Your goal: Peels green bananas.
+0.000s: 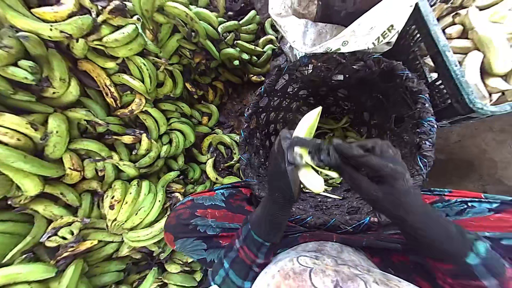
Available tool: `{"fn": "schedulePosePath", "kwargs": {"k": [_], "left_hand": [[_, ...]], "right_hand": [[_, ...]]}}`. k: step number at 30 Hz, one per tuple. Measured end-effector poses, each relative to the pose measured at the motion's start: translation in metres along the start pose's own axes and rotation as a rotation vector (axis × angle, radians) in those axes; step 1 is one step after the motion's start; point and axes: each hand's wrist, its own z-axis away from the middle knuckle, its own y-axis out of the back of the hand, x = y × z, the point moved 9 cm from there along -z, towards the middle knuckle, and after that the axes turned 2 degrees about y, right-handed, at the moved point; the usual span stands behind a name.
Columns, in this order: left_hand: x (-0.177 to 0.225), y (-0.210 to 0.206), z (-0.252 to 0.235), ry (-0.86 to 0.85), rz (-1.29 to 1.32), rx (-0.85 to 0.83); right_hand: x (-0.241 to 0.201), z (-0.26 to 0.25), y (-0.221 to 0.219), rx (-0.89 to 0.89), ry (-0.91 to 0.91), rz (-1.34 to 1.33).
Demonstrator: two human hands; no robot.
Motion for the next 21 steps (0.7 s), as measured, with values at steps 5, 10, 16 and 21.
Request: {"fn": "schedulePosePath", "kwargs": {"k": [5, 10, 16, 21], "left_hand": [[-0.023, 0.018, 0.013, 0.199, 0.093, -0.048], [-0.046, 0.031, -0.035, 0.041, -0.303, -0.157], [0.082, -0.168, -0.092, -0.106, 0.122, -0.547], [-0.016, -0.187, -0.157, 0.100, -0.178, -0.399]], "right_hand": [[0.047, -0.002, 0.024, -0.196, -0.359, 0.198], [0.044, 0.059, -0.005, -0.603, -0.378, 0.329], [0.044, 0.074, -0.036, -1.009, -0.523, 0.365], [0.033, 0.069, -0.027, -1.287, -0.648, 0.416]]}}
